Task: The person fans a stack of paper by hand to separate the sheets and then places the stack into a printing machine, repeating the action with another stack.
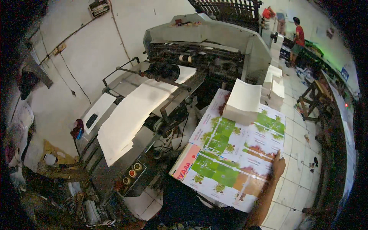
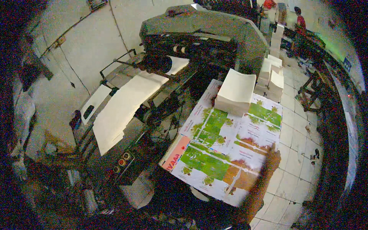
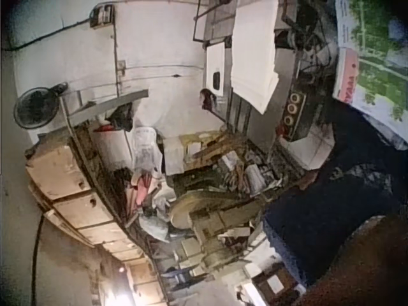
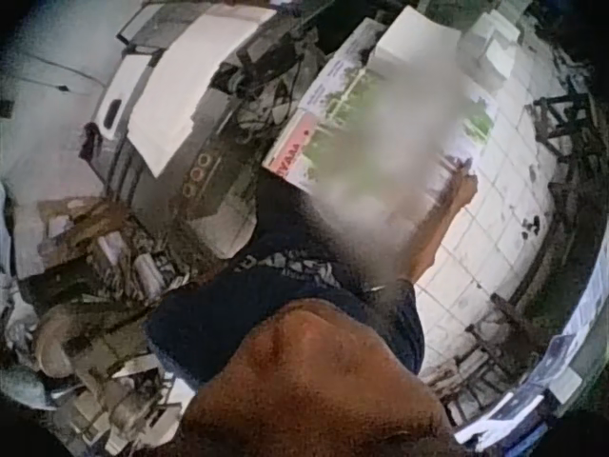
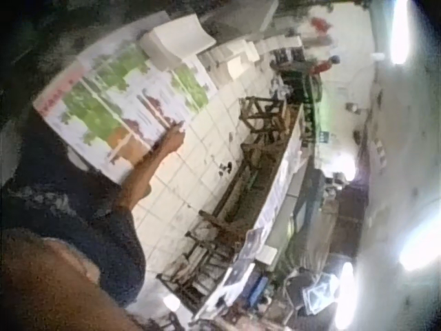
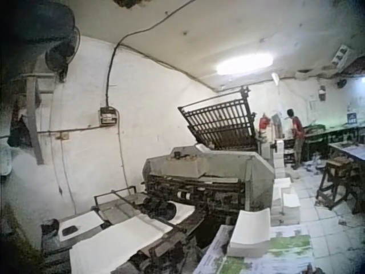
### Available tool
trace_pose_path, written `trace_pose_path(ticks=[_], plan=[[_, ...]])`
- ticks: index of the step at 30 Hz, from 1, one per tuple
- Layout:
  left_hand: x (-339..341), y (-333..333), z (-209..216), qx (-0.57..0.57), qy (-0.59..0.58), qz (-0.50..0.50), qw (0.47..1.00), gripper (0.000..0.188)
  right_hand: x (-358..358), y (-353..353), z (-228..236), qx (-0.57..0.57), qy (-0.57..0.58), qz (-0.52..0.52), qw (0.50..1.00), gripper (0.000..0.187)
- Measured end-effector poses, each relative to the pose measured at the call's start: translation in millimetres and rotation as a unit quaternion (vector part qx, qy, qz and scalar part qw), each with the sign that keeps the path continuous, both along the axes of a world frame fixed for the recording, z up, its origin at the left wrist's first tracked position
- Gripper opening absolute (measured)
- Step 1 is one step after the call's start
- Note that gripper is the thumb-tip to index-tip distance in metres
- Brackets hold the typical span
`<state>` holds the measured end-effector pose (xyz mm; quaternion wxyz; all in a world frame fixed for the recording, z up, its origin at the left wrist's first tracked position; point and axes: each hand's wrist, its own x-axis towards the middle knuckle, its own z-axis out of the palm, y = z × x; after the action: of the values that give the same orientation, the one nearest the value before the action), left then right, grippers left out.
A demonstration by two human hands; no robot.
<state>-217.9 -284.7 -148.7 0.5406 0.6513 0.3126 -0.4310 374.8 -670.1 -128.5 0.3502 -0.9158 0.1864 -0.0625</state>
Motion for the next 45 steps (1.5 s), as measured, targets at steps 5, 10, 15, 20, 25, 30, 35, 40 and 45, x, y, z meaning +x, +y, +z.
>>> trace_pose_path(ticks=[5,10,15,20,25,30,35,40,45], plan=[[33.0,16.8,-6.3,-0.031,-0.005,-0.052,0.998,0.052,-2.7,0.1,3.2,-0.014,-0.002,0.005,1.0,0.079],[81.9,37.2,-27.6,0.08,-0.052,-0.01,0.995,0.056,-3.8,5.4,0.6,-0.046,-0.01,0.034,0.998,0.078],[111.0,29.0,-60.3,0.128,-0.052,0.049,0.989,0.06,-14.4,9.6,13.2,-0.031,-0.018,0.03,0.999,0.083],[122.1,-7.3,-88.6,0.037,-0.037,0.041,0.998,0.064,-8.9,4.7,-0.6,-0.063,-0.054,0.037,0.996,0.083],[128.5,-21.6,-99.0,0.108,0.005,0.035,0.994,0.068,-9.6,4.7,2.6,-0.048,-0.091,0.08,0.991,0.079],[133.9,-29.5,-102.4,0.228,0.075,0.028,0.97,0.072,0.9,0.0,-6.1,-0.02,-0.045,0.016,0.999,0.078],[109.5,-30.3,-160.1,0.288,0.013,0.056,0.956,0.083,-9.5,8.2,-2.4,0.014,-0.108,0.02,0.994,0.078],[132.2,-19.8,-102.7,0.007,0.0,0.094,0.996,0.076,2.6,-46.1,-8.2,-0.043,-0.122,0.124,0.984,0.075],[126.2,-12.6,-103.7,0.02,-0.02,0.095,0.995,0.08,1.5,-24.9,0.7,0.079,-0.007,0.063,0.995,0.079]])
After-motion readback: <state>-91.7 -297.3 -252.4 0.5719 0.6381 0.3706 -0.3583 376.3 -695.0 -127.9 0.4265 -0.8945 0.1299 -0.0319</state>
